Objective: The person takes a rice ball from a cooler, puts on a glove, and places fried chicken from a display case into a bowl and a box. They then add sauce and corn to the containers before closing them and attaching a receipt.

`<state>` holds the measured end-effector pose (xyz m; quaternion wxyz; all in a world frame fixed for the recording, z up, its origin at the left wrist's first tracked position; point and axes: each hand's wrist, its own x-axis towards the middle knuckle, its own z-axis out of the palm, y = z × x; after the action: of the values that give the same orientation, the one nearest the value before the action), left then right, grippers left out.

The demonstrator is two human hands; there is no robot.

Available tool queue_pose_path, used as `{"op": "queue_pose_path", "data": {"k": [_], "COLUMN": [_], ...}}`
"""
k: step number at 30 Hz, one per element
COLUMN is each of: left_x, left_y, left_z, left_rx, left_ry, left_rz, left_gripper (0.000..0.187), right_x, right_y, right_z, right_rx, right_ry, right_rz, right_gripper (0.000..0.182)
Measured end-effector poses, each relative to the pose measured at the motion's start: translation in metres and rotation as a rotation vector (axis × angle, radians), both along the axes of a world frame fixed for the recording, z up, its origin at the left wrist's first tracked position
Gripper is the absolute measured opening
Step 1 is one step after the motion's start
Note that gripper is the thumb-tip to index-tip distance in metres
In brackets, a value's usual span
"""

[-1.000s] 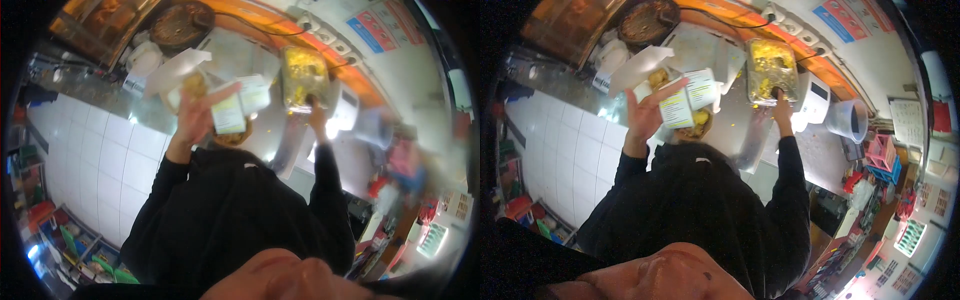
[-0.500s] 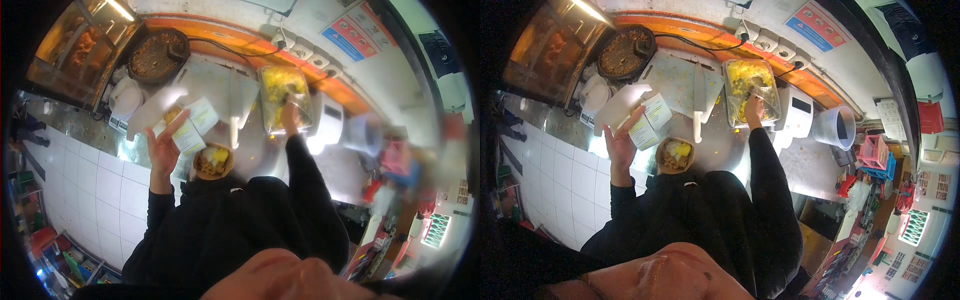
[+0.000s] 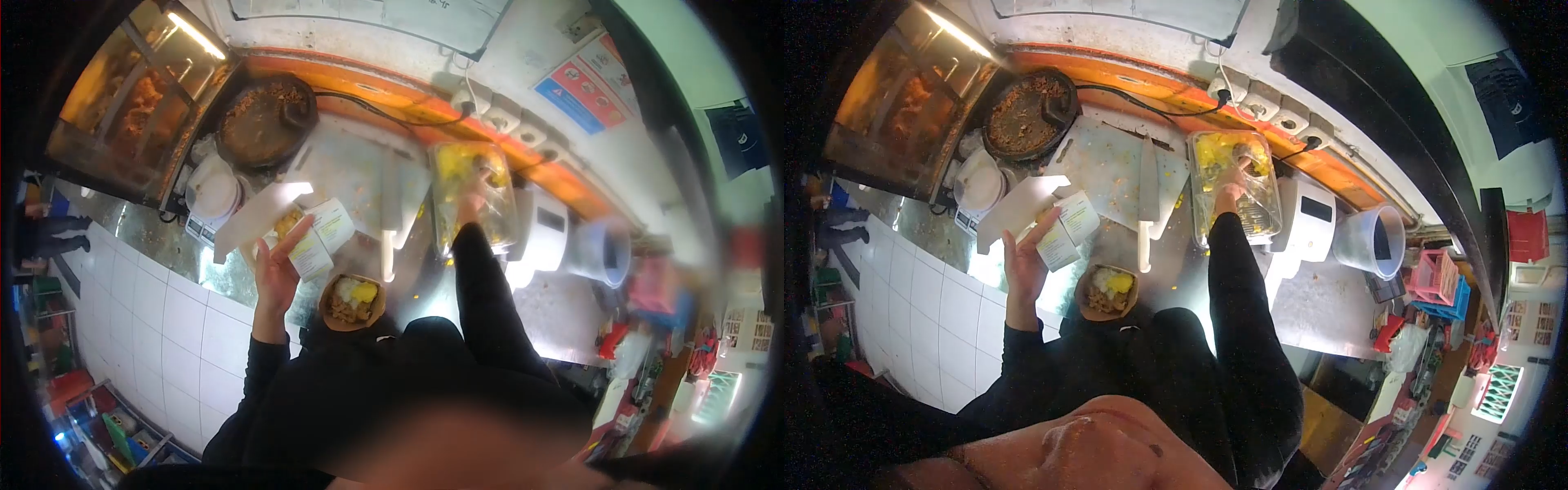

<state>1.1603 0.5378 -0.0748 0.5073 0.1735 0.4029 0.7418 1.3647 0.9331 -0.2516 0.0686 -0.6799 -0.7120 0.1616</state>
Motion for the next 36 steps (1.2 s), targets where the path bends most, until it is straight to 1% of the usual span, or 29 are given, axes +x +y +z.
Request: {"op": "queue_pose_path", "data": {"k": [2,3,4,6,7,8,10,11,12,14,15,16,18,19,20,22,23,24,26,27,28,30,31,32,34,35,36], "left_x": [0.000,0.001,0.001,0.002,0.003,0.003,0.005,0.006,0.007,0.007,0.006,0.006,0.005,0.004,0.003,0.000,0.000,0.000,0.000,0.000,0.001,0.002,0.001,-0.001,-0.003,-0.004,-0.006], "left_y": [0.004,0.007,0.010,0.016,0.017,0.019,0.019,0.019,0.018,0.014,0.012,0.009,0.004,0.001,-0.002,-0.005,-0.005,-0.005,-0.003,-0.001,0.001,0.003,0.002,0.000,-0.007,-0.011,-0.015], "left_z": [0.002,0.002,0.002,0.002,0.001,-0.002,-0.002,-0.001,0.000,0.000,0.001,0.000,-0.003,-0.005,-0.007,-0.011,-0.013,-0.015,-0.015,-0.015,-0.015,-0.013,-0.013,-0.012,-0.011,-0.011,-0.011], "left_rx": [0.014,0.030,0.027,0.015,0.011,0.016,0.030,0.035,0.038,0.035,0.026,0.023,0.002,-0.005,-0.001,0.000,0.009,0.019,0.033,0.048,0.049,0.061,0.062,0.064,0.066,0.082,0.098], "left_ry": [-0.005,-0.001,-0.008,0.029,0.024,0.013,0.004,0.014,0.024,0.046,0.069,0.070,0.061,0.060,0.057,0.049,0.055,0.059,0.021,-0.005,-0.010,-0.025,-0.023,-0.032,-0.039,-0.040,-0.041], "left_rz": [-0.016,-0.031,-0.035,-0.040,-0.047,-0.045,-0.036,-0.037,-0.037,-0.035,-0.042,-0.040,-0.004,-0.005,0.024,0.050,0.061,0.069,0.033,0.006,-0.002,0.031,0.032,0.042,0.055,0.070,0.085], "left_gripper": [0.088,0.087,0.087,0.085,0.085,0.084,0.082,0.082,0.081,0.080,0.080,0.080,0.079,0.079,0.079,0.079,0.078,0.078,0.077,0.077,0.077,0.075,0.075,0.075,0.075,0.075,0.075], "right_x": [0.004,0.003,0.007,0.010,0.017,0.026,0.036,0.036,0.039,0.047,0.059,0.066,0.086,0.075,0.082,0.100,0.101,0.108,0.121,0.124,0.131,0.146,0.144,0.142,0.139,0.145,0.150], "right_y": [0.015,0.023,0.022,0.014,0.003,0.006,0.012,0.008,0.006,0.003,0.019,0.018,-0.004,-0.039,-0.048,-0.057,-0.072,-0.074,-0.080,-0.081,-0.074,-0.053,-0.056,-0.059,-0.064,-0.059,-0.055], "right_z": [-0.012,-0.025,-0.019,0.017,0.034,0.023,0.011,0.008,0.006,-0.003,-0.039,-0.040,-0.034,0.031,0.037,0.045,0.068,0.067,0.068,0.067,0.059,0.030,0.039,0.050,0.068,0.053,0.037], "right_rx": [-0.024,0.014,0.010,-0.130,-0.087,-0.091,0.000,0.023,0.028,0.198,0.423,0.421,0.253,-0.015,-0.021,-0.083,-0.103,-0.107,-0.248,-0.262,-0.260,-0.419,-0.556,-0.555,-0.915,-0.913,-0.648], "right_ry": [0.016,0.102,0.095,-0.253,-0.320,-0.322,-0.071,0.048,0.048,0.123,0.363,0.366,-0.132,-0.031,-0.029,0.071,0.122,0.114,0.322,0.389,0.385,0.325,0.444,0.446,0.528,0.529,0.578], "right_rz": [0.004,0.024,0.020,0.241,0.338,0.333,0.453,0.400,0.408,0.538,0.715,0.716,0.856,0.717,0.716,0.770,0.746,0.740,0.728,0.725,0.716,0.868,0.789,0.793,0.361,0.367,0.536], "right_gripper": [0.069,0.068,0.068,0.066,0.063,0.063,0.063,0.057,0.057,0.057,0.056,0.056,0.055,0.050,0.050,0.042,0.033,0.033,0.028,0.028,0.028,0.029,0.032,0.032,0.033,0.033,0.033]}}
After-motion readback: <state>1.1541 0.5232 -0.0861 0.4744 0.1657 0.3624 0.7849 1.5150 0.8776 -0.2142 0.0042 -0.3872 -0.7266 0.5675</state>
